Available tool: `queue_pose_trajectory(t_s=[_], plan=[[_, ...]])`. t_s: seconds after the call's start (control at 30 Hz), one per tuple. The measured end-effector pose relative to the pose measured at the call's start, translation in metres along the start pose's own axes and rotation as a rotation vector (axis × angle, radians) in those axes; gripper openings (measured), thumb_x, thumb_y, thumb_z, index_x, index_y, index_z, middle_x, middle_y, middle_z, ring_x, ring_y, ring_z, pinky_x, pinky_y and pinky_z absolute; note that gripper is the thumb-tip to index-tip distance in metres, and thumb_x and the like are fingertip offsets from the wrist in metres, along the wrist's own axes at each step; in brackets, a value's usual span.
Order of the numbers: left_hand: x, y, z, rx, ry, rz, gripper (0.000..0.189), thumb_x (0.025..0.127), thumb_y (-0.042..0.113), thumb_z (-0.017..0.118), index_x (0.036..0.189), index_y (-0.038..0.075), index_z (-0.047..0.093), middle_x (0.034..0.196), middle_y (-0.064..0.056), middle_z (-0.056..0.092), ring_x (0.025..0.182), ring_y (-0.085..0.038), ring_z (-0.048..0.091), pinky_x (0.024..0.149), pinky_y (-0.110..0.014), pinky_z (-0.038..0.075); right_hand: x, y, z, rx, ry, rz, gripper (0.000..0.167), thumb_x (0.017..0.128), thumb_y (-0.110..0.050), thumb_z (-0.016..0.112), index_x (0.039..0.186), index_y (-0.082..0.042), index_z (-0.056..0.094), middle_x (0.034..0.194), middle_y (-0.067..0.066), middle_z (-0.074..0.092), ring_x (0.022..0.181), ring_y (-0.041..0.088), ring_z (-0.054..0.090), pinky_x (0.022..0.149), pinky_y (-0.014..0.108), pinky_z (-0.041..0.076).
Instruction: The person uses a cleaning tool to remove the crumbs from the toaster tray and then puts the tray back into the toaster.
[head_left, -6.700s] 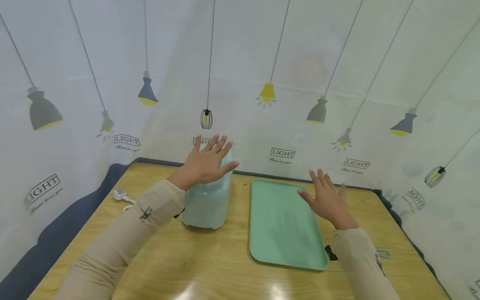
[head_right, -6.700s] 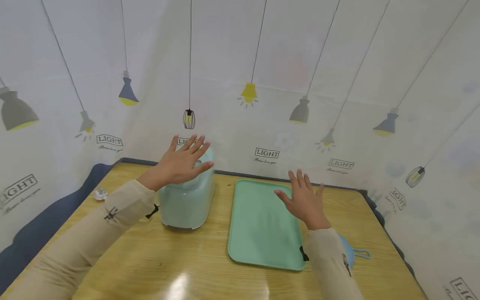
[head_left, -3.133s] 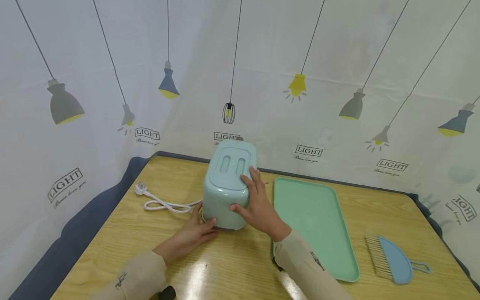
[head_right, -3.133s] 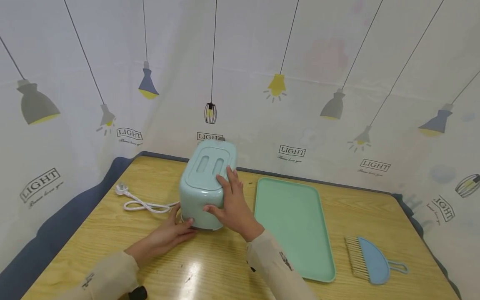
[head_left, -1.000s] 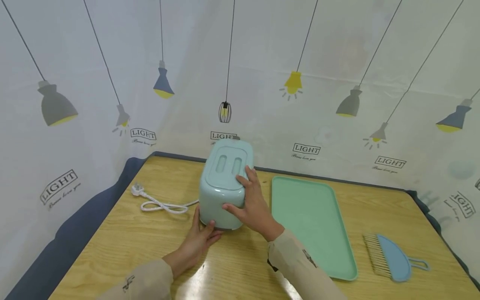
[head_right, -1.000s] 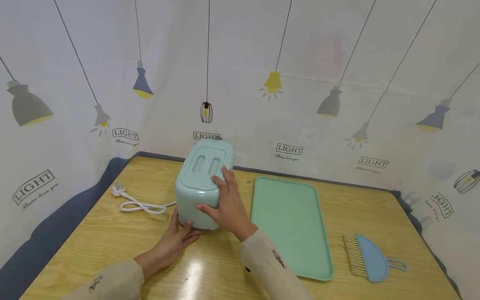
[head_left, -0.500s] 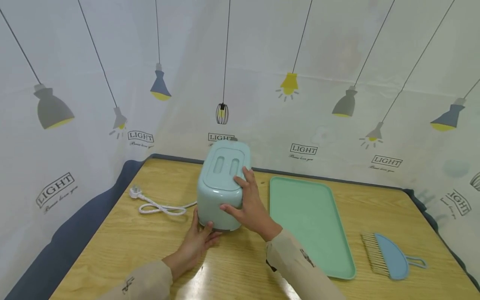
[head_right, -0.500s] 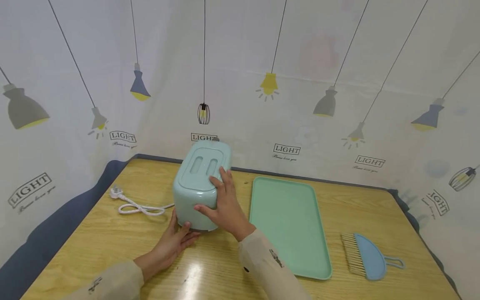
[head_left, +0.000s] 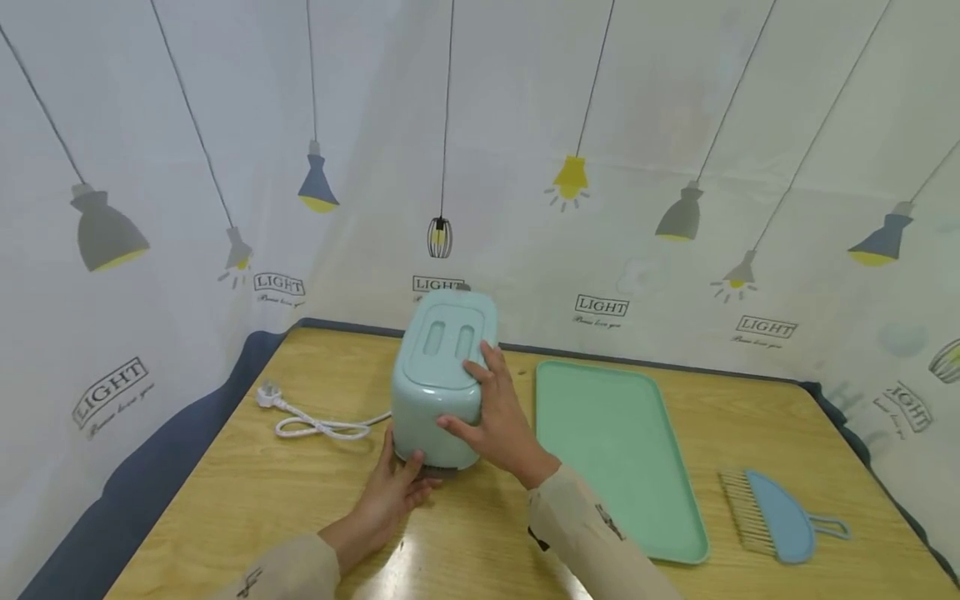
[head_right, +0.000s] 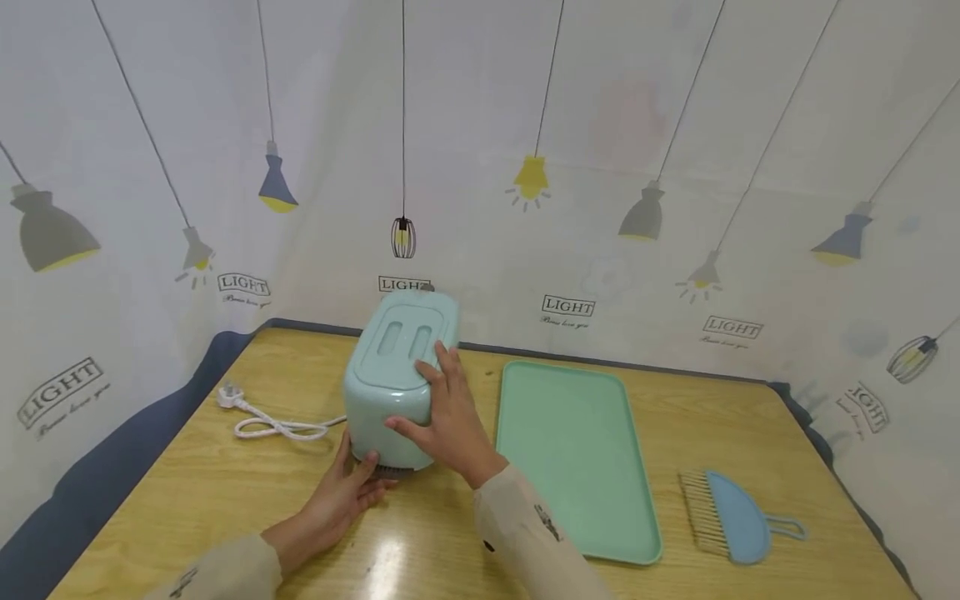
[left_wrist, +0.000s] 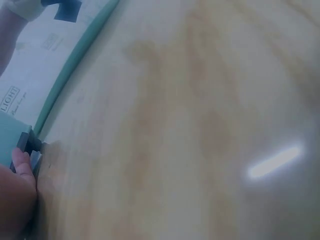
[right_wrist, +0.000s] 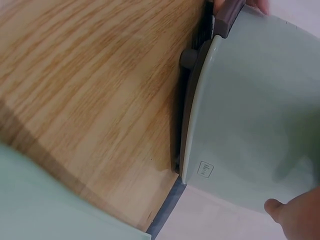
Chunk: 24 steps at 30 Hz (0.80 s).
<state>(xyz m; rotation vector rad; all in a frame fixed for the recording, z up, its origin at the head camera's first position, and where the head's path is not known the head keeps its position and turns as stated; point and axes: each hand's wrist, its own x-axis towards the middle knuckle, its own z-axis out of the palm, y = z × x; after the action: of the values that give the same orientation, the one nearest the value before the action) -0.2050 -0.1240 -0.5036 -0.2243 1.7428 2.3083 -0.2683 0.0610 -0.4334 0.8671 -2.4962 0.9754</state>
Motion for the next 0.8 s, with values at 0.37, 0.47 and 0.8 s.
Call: queue_pose_trajectory(t_s=[0.37,0.47,0.8], plan=[[-0.0047,-0.0001,-0.0011,-0.071,-0.071,0.033,0.096,0.096,-0.008,0.044,0.149,0.027,-0.028,0.155,-0.027,-0.022,0.133,-0.034,0.041,0.109,-0.034,0.045,0.0003,0.0012,0.0002,-0.017,0.019,0.002,0.090,0.081,-0.077,0.038,0.143,-0.014,0.025,0.160,0.015,0.007,0.148,0.042,0.009,0.116,0.062,0.023],[-0.0033,-0.0004,-0.0012,-0.083,-0.064,0.025,0.100,0.095,-0.007,0.049,0.149,0.027,-0.028,0.156,-0.030,-0.018,0.119,-0.020,0.053,0.104,-0.030,0.049,0.0001,0.0012,0.0005,-0.030,0.033,-0.005,0.089,0.081,-0.077,0.038,0.143,-0.014,0.026,0.160,0.016,0.009,0.147,0.043,0.011,0.116,0.062,0.024],[-0.0029,0.0013,-0.0013,-0.076,-0.062,0.018,0.099,0.095,-0.005,0.050,0.149,0.024,-0.027,0.154,-0.028,-0.024,0.096,-0.006,0.058,0.087,-0.020,0.056,-0.0011,0.0007,0.0040,-0.071,0.056,-0.002,0.089,0.081,-0.079,0.035,0.142,-0.015,0.027,0.160,0.014,0.011,0.147,0.041,0.014,0.113,0.066,0.023]])
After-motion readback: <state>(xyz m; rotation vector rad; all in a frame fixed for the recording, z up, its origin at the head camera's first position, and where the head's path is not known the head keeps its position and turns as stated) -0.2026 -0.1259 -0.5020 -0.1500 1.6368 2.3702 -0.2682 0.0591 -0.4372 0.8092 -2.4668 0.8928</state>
